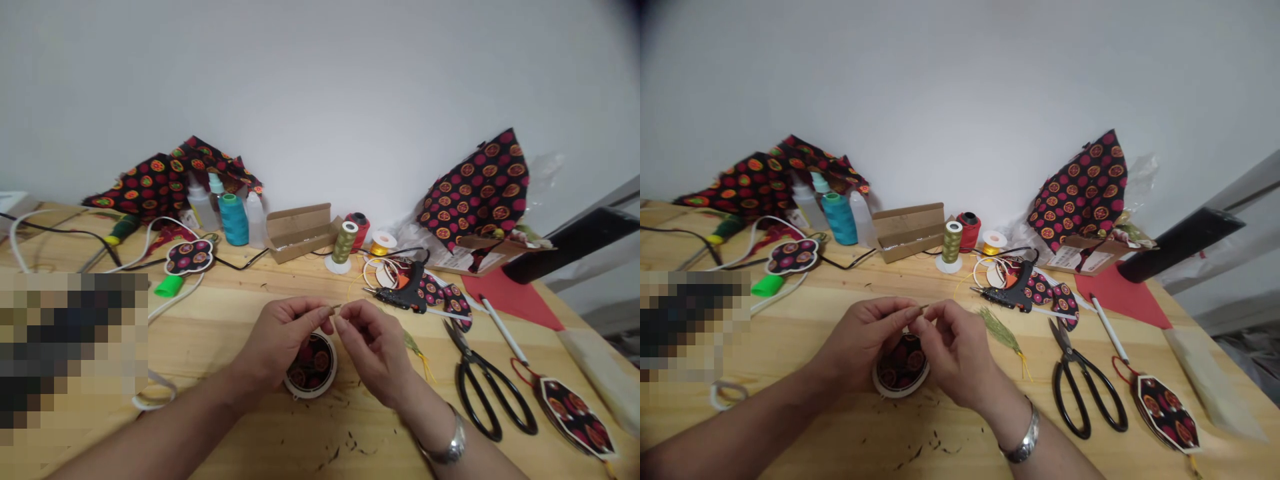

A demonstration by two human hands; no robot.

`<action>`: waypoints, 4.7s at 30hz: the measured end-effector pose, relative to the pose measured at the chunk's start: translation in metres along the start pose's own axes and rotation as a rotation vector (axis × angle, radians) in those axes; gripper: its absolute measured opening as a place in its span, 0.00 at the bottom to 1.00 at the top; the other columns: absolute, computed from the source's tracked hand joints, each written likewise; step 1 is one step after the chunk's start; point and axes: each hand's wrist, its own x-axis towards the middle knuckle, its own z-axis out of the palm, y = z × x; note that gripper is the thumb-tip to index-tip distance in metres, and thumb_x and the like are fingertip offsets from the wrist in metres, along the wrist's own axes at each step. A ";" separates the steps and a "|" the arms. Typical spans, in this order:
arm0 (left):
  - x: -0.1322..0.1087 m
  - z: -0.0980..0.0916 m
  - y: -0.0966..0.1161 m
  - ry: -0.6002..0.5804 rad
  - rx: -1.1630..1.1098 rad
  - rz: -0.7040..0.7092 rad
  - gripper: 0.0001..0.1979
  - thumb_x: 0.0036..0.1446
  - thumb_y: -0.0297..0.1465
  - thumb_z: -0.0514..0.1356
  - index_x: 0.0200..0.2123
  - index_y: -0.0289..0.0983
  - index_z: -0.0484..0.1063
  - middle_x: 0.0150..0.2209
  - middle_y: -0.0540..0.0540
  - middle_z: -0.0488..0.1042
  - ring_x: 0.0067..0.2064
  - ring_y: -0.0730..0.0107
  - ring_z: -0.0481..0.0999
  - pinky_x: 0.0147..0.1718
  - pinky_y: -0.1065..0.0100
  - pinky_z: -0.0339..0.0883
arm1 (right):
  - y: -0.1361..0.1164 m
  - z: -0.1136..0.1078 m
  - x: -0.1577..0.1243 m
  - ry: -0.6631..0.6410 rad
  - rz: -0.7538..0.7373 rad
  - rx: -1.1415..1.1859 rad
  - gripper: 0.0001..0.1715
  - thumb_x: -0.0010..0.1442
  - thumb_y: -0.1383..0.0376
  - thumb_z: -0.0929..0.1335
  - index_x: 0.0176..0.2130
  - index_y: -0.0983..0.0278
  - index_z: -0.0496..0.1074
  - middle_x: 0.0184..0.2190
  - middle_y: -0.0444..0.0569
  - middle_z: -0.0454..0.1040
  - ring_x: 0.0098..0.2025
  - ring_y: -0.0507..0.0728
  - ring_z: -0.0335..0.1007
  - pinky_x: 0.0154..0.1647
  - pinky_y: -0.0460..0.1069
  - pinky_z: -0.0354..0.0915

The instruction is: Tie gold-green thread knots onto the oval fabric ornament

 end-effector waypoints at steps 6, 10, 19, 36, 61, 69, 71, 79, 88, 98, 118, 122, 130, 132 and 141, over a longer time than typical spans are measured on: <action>0.000 -0.001 0.003 -0.046 0.007 0.002 0.13 0.48 0.38 0.61 0.20 0.35 0.72 0.15 0.55 0.63 0.16 0.82 0.51 0.15 0.76 0.46 | 0.001 -0.001 0.004 0.068 0.075 0.258 0.09 0.59 0.61 0.61 0.32 0.64 0.63 0.20 0.39 0.58 0.22 0.48 0.51 0.20 0.43 0.52; 0.000 -0.001 0.004 -0.058 0.017 0.008 0.13 0.49 0.37 0.61 0.20 0.34 0.72 0.15 0.55 0.64 0.16 0.82 0.52 0.16 0.76 0.47 | 0.009 0.000 0.008 0.065 0.169 0.407 0.13 0.58 0.59 0.62 0.41 0.64 0.62 0.17 0.36 0.53 0.19 0.48 0.48 0.18 0.43 0.48; 0.001 -0.001 0.003 0.007 0.041 0.033 0.12 0.47 0.38 0.62 0.21 0.35 0.73 0.18 0.54 0.66 0.16 0.82 0.52 0.15 0.76 0.46 | 0.003 -0.002 0.011 0.093 0.172 0.259 0.16 0.56 0.57 0.63 0.36 0.67 0.70 0.18 0.39 0.57 0.20 0.48 0.51 0.18 0.43 0.50; 0.003 -0.003 0.004 -0.020 -0.036 0.043 0.12 0.49 0.37 0.61 0.21 0.34 0.71 0.15 0.55 0.59 0.16 0.82 0.48 0.15 0.75 0.41 | 0.004 -0.005 0.011 0.023 -0.077 -0.051 0.07 0.51 0.72 0.64 0.24 0.65 0.70 0.28 0.49 0.72 0.34 0.54 0.68 0.37 0.49 0.63; 0.003 -0.004 0.000 -0.107 0.068 -0.036 0.12 0.49 0.36 0.61 0.20 0.33 0.72 0.18 0.53 0.68 0.16 0.84 0.52 0.16 0.75 0.43 | 0.010 -0.026 0.020 -0.043 -0.069 -0.075 0.05 0.55 0.70 0.66 0.28 0.64 0.72 0.23 0.44 0.70 0.25 0.49 0.63 0.27 0.45 0.61; 0.001 -0.001 0.004 -0.080 0.144 -0.116 0.12 0.47 0.36 0.61 0.19 0.33 0.71 0.17 0.52 0.67 0.17 0.82 0.54 0.16 0.75 0.45 | 0.010 -0.031 0.020 -0.072 -0.352 -0.237 0.08 0.58 0.73 0.63 0.31 0.63 0.71 0.27 0.46 0.70 0.30 0.51 0.66 0.32 0.45 0.63; 0.001 0.000 0.004 -0.090 0.163 -0.123 0.12 0.47 0.35 0.61 0.19 0.33 0.71 0.17 0.52 0.67 0.17 0.82 0.54 0.16 0.75 0.45 | 0.009 -0.032 0.020 -0.107 -0.394 -0.229 0.09 0.59 0.73 0.63 0.32 0.63 0.71 0.28 0.47 0.70 0.31 0.51 0.66 0.32 0.45 0.63; -0.003 0.001 0.010 -0.236 0.223 -0.169 0.12 0.47 0.35 0.61 0.17 0.33 0.71 0.16 0.52 0.67 0.16 0.82 0.54 0.16 0.74 0.44 | 0.014 -0.029 0.019 -0.180 -0.383 -0.133 0.08 0.58 0.72 0.65 0.32 0.63 0.73 0.30 0.47 0.69 0.32 0.50 0.66 0.32 0.45 0.63; -0.002 -0.003 0.001 -0.307 0.092 -0.161 0.13 0.49 0.36 0.61 0.19 0.33 0.72 0.15 0.52 0.65 0.15 0.82 0.50 0.16 0.72 0.38 | 0.011 -0.023 0.022 -0.129 -0.037 0.149 0.04 0.51 0.71 0.69 0.26 0.64 0.73 0.23 0.43 0.70 0.27 0.49 0.65 0.30 0.45 0.62; 0.000 -0.002 0.004 -0.230 -0.048 -0.111 0.13 0.49 0.35 0.61 0.18 0.33 0.71 0.15 0.53 0.64 0.15 0.84 0.49 0.16 0.73 0.37 | 0.013 -0.015 0.023 -0.049 0.308 0.368 0.05 0.46 0.66 0.71 0.26 0.66 0.72 0.20 0.42 0.69 0.21 0.46 0.59 0.22 0.43 0.58; 0.002 -0.002 0.002 -0.070 0.016 0.009 0.12 0.48 0.37 0.61 0.20 0.34 0.72 0.16 0.55 0.65 0.16 0.82 0.52 0.15 0.75 0.46 | 0.013 -0.012 0.021 -0.031 0.181 0.268 0.04 0.48 0.65 0.70 0.27 0.63 0.76 0.24 0.44 0.75 0.25 0.50 0.67 0.27 0.46 0.64; 0.002 -0.002 0.002 -0.060 0.021 0.004 0.12 0.48 0.37 0.61 0.20 0.34 0.72 0.17 0.54 0.66 0.16 0.83 0.51 0.15 0.75 0.46 | 0.011 -0.011 0.022 -0.002 0.300 0.358 0.04 0.44 0.66 0.72 0.26 0.63 0.76 0.22 0.43 0.75 0.21 0.48 0.65 0.24 0.45 0.63; 0.001 -0.002 0.000 -0.058 0.025 0.004 0.12 0.48 0.37 0.61 0.21 0.34 0.73 0.20 0.52 0.69 0.17 0.83 0.53 0.16 0.75 0.47 | 0.010 -0.007 0.023 0.050 0.342 0.419 0.04 0.40 0.67 0.73 0.23 0.63 0.77 0.19 0.43 0.74 0.19 0.48 0.62 0.21 0.44 0.61; 0.001 -0.002 0.000 -0.056 0.023 0.006 0.12 0.48 0.37 0.61 0.21 0.34 0.73 0.21 0.52 0.69 0.17 0.82 0.53 0.16 0.75 0.48 | 0.010 -0.007 0.023 0.054 0.329 0.395 0.03 0.41 0.66 0.73 0.23 0.63 0.77 0.18 0.43 0.74 0.19 0.48 0.62 0.20 0.44 0.60; 0.002 -0.002 0.000 -0.065 0.033 0.008 0.11 0.48 0.37 0.61 0.22 0.35 0.74 0.21 0.52 0.70 0.17 0.83 0.54 0.16 0.75 0.47 | 0.011 -0.007 0.022 0.059 0.322 0.384 0.04 0.42 0.67 0.73 0.25 0.62 0.78 0.18 0.43 0.73 0.19 0.48 0.60 0.20 0.44 0.58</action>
